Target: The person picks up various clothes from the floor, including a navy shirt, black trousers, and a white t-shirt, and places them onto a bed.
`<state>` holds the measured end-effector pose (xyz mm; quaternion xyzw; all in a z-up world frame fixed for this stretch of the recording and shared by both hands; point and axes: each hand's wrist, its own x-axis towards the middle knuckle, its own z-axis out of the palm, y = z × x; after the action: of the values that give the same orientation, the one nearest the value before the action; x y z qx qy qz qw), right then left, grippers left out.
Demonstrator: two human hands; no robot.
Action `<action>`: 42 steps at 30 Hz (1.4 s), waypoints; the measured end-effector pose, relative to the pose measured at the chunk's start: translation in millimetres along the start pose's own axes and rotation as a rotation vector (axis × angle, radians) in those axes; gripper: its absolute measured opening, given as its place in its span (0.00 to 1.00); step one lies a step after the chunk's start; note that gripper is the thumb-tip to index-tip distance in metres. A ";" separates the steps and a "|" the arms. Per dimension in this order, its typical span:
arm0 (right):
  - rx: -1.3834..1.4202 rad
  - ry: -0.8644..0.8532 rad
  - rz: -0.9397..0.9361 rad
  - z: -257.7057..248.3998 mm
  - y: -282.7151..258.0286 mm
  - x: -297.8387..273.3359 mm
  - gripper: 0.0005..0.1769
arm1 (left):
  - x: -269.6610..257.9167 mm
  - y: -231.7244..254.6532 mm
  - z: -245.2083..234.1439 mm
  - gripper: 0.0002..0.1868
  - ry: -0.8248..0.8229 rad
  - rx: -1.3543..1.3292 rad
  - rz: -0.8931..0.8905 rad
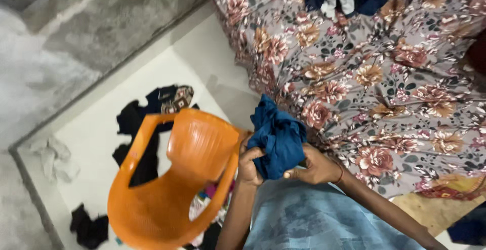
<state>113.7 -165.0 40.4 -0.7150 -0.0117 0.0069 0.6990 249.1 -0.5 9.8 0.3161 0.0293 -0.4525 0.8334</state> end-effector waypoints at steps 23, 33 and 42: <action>-0.154 0.482 0.006 -213.6 40.4 148.9 0.13 | 325.9 34.7 95.6 0.23 -0.031 0.338 -0.229; 0.275 0.977 0.134 -264.8 88.4 178.8 0.25 | 441.3 13.2 149.7 0.23 -0.055 0.498 -0.421; 0.219 1.434 0.189 -366.9 74.7 237.6 0.19 | 567.1 10.9 204.7 0.28 -0.512 0.413 -0.475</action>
<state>361.4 -527.1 -24.4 -0.4679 0.5114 -0.4013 0.5987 542.9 -526.7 -11.2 0.3382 -0.1985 -0.6931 0.6049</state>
